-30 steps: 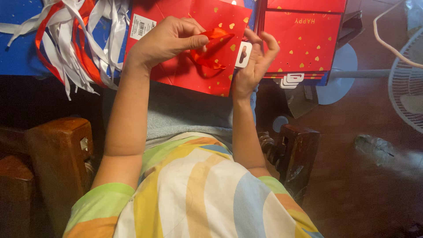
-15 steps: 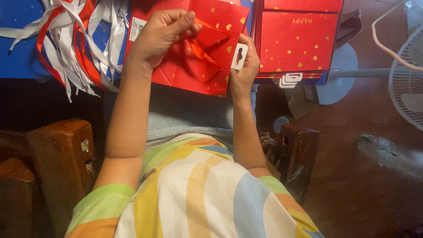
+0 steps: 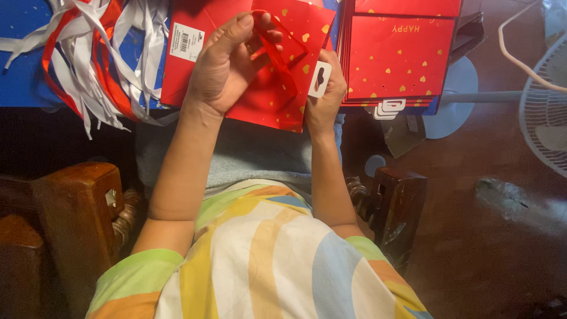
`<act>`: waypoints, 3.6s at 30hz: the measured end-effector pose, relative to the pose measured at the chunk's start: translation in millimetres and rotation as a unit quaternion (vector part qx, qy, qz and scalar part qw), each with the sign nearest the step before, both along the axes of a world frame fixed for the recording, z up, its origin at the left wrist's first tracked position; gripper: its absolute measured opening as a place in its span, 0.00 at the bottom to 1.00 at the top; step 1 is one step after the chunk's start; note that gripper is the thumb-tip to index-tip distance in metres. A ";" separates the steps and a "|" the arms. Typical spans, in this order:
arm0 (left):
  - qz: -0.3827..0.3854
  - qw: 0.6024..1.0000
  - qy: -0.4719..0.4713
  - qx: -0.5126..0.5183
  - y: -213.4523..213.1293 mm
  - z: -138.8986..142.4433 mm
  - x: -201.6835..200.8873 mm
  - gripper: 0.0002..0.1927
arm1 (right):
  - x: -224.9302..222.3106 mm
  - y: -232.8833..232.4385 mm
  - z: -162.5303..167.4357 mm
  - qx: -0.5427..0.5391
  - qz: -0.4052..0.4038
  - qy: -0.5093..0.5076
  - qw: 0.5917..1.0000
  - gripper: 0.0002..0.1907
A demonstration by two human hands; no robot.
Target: The person threads red ribbons through the handles of red Valentine's Day gift bags and ties them into bows. They repeat this process on multiple bags, adjusting and tightening the ribbons by hand.
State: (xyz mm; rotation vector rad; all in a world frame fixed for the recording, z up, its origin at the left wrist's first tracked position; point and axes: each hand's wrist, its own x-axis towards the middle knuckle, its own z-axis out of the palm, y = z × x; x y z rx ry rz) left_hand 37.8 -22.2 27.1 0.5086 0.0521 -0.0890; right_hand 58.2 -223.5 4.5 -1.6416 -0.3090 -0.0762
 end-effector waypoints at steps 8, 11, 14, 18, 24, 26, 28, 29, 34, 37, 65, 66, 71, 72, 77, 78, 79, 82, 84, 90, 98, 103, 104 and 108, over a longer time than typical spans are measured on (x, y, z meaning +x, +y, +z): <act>-0.043 0.994 0.048 -0.090 3.0 -13.1 1.2 0.18 | -5.0 7.2 8.8 -0.024 -0.029 -0.022 0.999 0.16; -0.048 0.994 0.052 -0.087 6.1 -21.9 -1.0 0.19 | -6.8 10.2 11.9 -0.038 -0.045 -0.025 0.998 0.16; -0.064 0.990 0.064 -0.110 8.4 -30.4 0.1 0.19 | -6.3 11.2 13.0 -0.060 -0.053 -0.041 0.996 0.14; -0.094 0.985 0.047 -0.138 8.7 -37.5 1.8 0.19 | -5.6 9.5 9.0 -0.061 -0.054 -0.058 0.995 0.12; -0.110 0.986 0.049 -0.114 7.3 -32.2 0.3 0.19 | -2.0 -4.0 -8.3 -0.019 -0.032 -0.084 0.996 0.07; -0.120 0.988 0.053 -0.082 7.3 -27.3 0.1 0.19 | 1.4 -8.4 -14.1 0.040 -0.046 -0.029 0.998 0.03; -0.127 0.990 0.056 -0.027 5.1 -22.6 -1.0 0.19 | 4.1 -12.7 -17.0 0.137 -0.039 0.015 0.990 0.05; -0.134 0.989 0.055 -0.015 4.9 -20.9 -1.0 0.18 | 4.5 -13.4 -17.7 0.185 -0.035 0.039 0.981 0.06; -0.147 0.988 0.033 0.029 3.2 -19.6 -2.1 0.17 | -3.7 -11.5 -13.1 0.260 -0.015 0.057 0.964 0.06; -0.170 0.982 0.042 0.067 3.1 -24.4 -2.3 0.16 | -8.7 -11.2 -8.3 0.283 0.020 0.075 0.956 0.05; -0.149 0.988 -0.001 0.030 6.0 -32.0 -6.0 0.13 | -6.9 -5.5 18.3 0.473 0.110 0.273 0.831 0.14; -0.149 0.988 -0.004 0.033 5.8 -31.9 -6.3 0.14 | -6.8 -4.7 18.8 0.442 0.103 0.276 0.848 0.15; -0.142 0.989 -0.007 0.030 6.1 -32.0 -6.9 0.13 | -4.7 -2.1 7.0 0.369 0.103 0.305 0.872 0.15; -0.143 0.989 -0.010 0.030 5.9 -32.0 -7.2 0.13 | -4.6 -2.6 4.0 0.373 0.094 0.301 0.873 0.14; -0.148 0.988 -0.008 0.043 5.5 -32.3 -6.7 0.13 | -6.4 -6.0 2.1 0.410 0.095 0.279 0.863 0.08; -0.148 0.988 -0.002 0.045 5.0 -32.5 -6.8 0.13 | -7.3 -6.2 4.8 0.411 0.100 0.279 0.862 0.08; -0.149 0.988 0.004 0.047 4.6 -32.7 -6.9 0.12 | -7.7 -6.0 8.2 0.411 0.106 0.278 0.862 0.08; -0.148 0.987 -0.011 0.065 3.5 -33.7 -7.2 0.13 | -8.7 -1.6 18.9 0.402 0.095 0.270 0.870 0.10; -0.147 0.987 -0.003 0.058 2.8 -34.2 -7.2 0.12 | -8.9 1.6 24.9 0.392 0.075 0.268 0.877 0.12; -0.148 0.987 -0.001 0.059 3.5 -33.8 -7.1 0.12 | -8.7 4.2 26.5 0.336 0.080 0.279 0.896 0.19; -0.153 0.984 -0.004 0.091 3.4 -34.1 -7.5 0.12 | -15.2 2.9 8.5 0.284 0.079 0.239 0.925 0.08; -0.144 0.985 -0.011 0.094 2.6 -33.3 -8.0 0.11 | -13.1 5.7 12.3 0.290 0.052 0.243 0.924 0.08; -0.146 0.985 -0.011 0.097 2.5 -32.5 -8.5 0.11 | -12.6 6.4 14.4 0.295 0.053 0.248 0.921 0.08; -0.148 0.984 -0.017 0.100 2.5 -29.2 -9.3 0.12 | -11.6 10.1 21.4 0.284 0.034 0.243 0.927 0.10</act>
